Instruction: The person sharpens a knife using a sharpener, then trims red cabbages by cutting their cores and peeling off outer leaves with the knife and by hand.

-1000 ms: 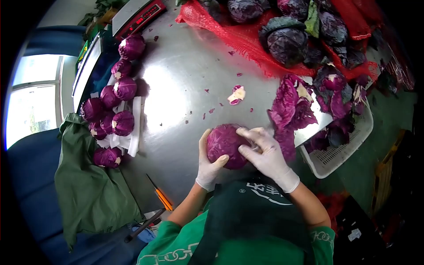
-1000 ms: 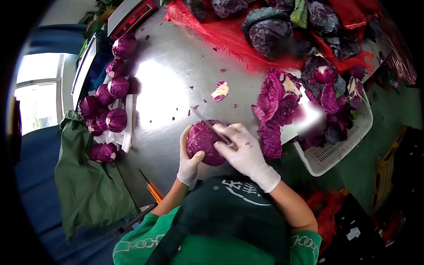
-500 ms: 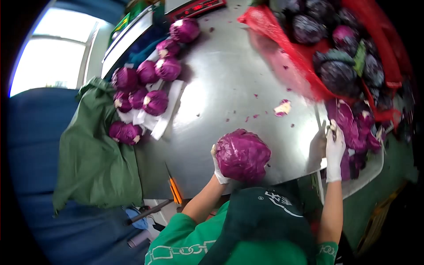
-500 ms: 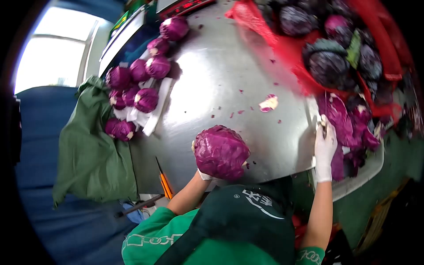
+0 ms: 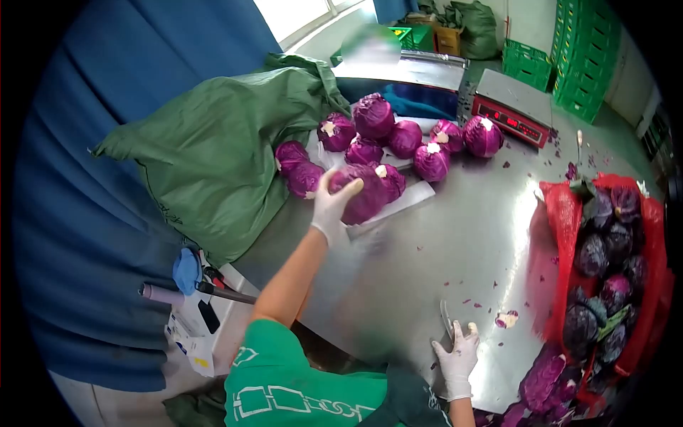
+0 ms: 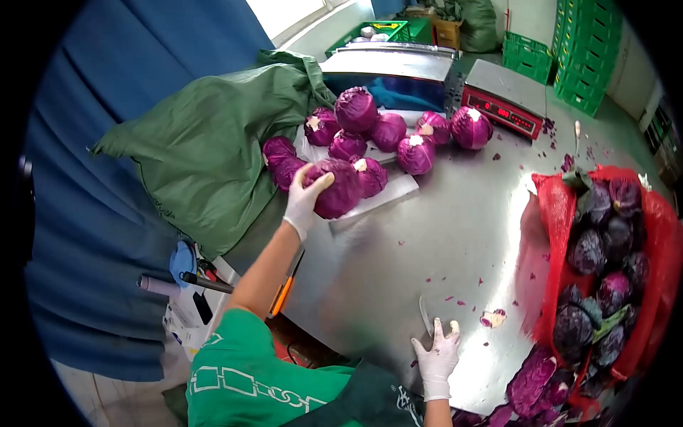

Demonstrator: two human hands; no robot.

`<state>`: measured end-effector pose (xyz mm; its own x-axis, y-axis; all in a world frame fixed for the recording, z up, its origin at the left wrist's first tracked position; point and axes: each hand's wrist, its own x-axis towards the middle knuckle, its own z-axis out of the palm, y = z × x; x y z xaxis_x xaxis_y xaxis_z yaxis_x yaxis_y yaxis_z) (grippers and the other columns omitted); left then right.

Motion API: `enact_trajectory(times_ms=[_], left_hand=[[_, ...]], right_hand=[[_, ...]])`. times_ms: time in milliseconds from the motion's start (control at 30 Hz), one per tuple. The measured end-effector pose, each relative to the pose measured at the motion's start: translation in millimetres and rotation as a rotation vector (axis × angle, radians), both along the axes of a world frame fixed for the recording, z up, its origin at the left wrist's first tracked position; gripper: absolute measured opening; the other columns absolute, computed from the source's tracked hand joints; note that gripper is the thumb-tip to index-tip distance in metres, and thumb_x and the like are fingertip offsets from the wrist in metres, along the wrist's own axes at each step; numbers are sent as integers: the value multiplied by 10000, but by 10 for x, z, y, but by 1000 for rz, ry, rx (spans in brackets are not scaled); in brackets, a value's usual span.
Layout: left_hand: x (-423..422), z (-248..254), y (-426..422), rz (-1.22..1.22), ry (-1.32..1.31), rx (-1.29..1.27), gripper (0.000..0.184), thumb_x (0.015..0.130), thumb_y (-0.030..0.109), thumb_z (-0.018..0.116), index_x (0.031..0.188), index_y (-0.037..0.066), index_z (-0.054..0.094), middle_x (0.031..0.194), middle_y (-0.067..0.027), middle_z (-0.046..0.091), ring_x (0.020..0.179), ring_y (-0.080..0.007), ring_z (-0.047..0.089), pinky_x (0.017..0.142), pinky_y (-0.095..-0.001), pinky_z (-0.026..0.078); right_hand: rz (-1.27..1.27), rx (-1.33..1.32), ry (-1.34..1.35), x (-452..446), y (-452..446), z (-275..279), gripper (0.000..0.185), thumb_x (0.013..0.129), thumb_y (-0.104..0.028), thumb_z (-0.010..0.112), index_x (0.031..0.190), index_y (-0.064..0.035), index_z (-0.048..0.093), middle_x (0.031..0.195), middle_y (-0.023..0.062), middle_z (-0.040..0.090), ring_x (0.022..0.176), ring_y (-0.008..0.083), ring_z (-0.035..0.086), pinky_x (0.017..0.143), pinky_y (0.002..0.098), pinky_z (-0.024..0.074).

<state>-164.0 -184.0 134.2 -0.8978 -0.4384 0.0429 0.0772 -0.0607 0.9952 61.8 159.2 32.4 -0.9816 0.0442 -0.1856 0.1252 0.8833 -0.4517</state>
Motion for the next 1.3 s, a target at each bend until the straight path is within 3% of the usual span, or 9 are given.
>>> enact_trajectory(times_ms=[300,533,633,767,967,1100,1167,1233,1300], left_hand=[[-1323,-69,-1164,563,-83,-1002,1060,554,577,845,1376,41,447,1344,-268,436,1250,-422,434,1044,-494,381],[-1761,47,-1221,139,-388,-1457,1056,564,704,782,1381,98,496,1355,-250,491,1261,-392,482,1016,-479,444],[-1885,157,-1499,-191,-292,-995,1013,691,565,800,1487,117,362,1445,-230,431,1340,-387,408,1078,-475,389],[-1656,-108,-1409,-250,-533,-1725,1236,647,476,847,1556,226,47,1541,-290,187,1409,-475,210,1152,-514,257],[-1568,-286,-1110,275,-445,-1708,980,784,473,740,1546,197,190,1503,-246,307,1385,-421,289,1117,-526,302],[-1375,-316,10,-162,455,-1377,633,850,193,709,1355,-72,435,1306,-258,514,1232,-381,482,1077,-431,359],[-540,-68,1259,-480,404,-1112,530,887,82,644,1358,-41,434,1349,-206,470,1221,-324,496,1082,-397,362],[-104,-504,1681,-984,329,-1007,779,820,140,735,1453,6,301,1450,-232,356,1347,-351,349,1126,-438,303],[415,-830,2077,-1402,373,-1165,1097,699,374,841,1514,25,196,1535,-284,203,1446,-431,160,1152,-553,196]], right_hand=[[23,76,-34,-17,-17,-24,716,700,-410,803,1326,-181,542,1385,163,385,1187,355,472,876,442,513],[-52,-21,44,2,-95,89,567,796,-283,730,1315,-155,543,1346,171,440,1161,370,518,887,440,518],[-211,-210,-23,-58,-76,146,487,840,-150,652,1313,-118,541,1321,186,464,1144,376,536,894,443,513],[-327,-184,105,-153,204,79,434,888,-145,605,1320,-132,554,1335,166,467,1083,365,595,841,424,538],[-539,-154,518,-99,910,-75,531,878,-49,595,1384,-187,515,1437,198,415,1283,343,475,1009,373,440],[-985,-151,682,301,1561,-363,620,912,0,556,1477,-214,415,1569,132,307,1342,210,426,1004,276,402],[-1227,-1016,679,585,1843,-334,761,949,43,502,1563,-139,90,1590,27,281,1429,154,293,1124,296,280],[-1148,-673,828,873,2065,-579,737,953,39,512,1557,-94,111,1582,-12,298,1362,135,377,1074,273,345],[-1298,-893,880,1157,2286,-339,736,944,54,519,1557,-106,144,1579,-19,306,1317,122,429,1043,254,375]])
